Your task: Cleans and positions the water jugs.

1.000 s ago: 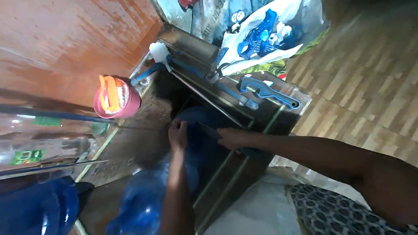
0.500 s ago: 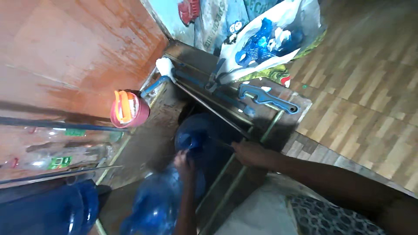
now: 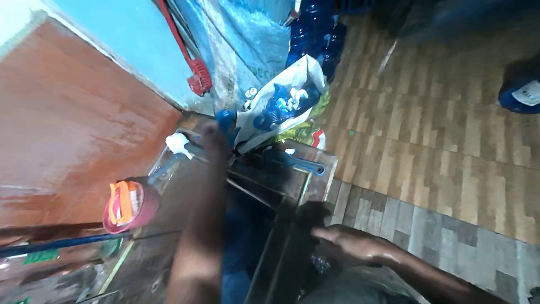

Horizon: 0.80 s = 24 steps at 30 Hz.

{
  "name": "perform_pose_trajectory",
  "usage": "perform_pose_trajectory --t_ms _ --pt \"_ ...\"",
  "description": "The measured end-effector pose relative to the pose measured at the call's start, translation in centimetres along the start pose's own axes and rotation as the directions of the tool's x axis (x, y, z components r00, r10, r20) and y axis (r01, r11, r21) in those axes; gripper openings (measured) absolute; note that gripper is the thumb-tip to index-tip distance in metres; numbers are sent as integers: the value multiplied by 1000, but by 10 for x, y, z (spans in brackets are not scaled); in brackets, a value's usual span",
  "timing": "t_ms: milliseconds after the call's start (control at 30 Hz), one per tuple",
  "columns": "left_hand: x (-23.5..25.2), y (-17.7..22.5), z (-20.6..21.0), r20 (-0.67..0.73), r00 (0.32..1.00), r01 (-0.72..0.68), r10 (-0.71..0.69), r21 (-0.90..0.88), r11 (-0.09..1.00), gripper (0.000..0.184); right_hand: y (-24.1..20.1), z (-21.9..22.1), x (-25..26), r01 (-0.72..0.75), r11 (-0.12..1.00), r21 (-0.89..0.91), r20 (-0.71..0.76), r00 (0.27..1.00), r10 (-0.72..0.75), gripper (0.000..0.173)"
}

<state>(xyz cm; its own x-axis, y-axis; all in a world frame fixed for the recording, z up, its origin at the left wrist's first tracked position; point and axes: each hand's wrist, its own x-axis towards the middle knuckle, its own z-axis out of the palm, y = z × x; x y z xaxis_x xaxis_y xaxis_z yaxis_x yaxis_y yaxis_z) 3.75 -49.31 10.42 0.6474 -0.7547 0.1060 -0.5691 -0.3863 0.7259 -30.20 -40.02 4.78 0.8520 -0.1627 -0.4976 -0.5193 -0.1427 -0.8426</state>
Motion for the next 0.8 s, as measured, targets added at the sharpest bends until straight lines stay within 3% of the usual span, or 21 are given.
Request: perform_pose_trajectory --t_ms 133,300,367,533,700,800 --pt "35 42 67 264 963 -59 49 32 998 51 14 5 -18 -27 997 -68 -113 993 19 43" --pt "3 43 53 363 932 22 12 -89 996 50 30 12 -30 -3 998 -65 -253 967 -13 43" --pt "-15 25 30 329 944 53 -5 -137 989 48 31 11 -29 -12 999 -48 -344 939 -5 41" --pt "-98 -46 -41 133 985 134 -111 -180 974 39 17 -9 -18 -257 940 -222 -589 804 81 35" --pt "-189 -102 -83 -17 975 199 -220 -359 912 22 16 -26 16 -339 891 -301 -565 816 119 36" --pt "-235 -105 -81 -120 955 177 -272 -506 844 20 12 -21 52 -275 879 -389 -616 788 -26 36"
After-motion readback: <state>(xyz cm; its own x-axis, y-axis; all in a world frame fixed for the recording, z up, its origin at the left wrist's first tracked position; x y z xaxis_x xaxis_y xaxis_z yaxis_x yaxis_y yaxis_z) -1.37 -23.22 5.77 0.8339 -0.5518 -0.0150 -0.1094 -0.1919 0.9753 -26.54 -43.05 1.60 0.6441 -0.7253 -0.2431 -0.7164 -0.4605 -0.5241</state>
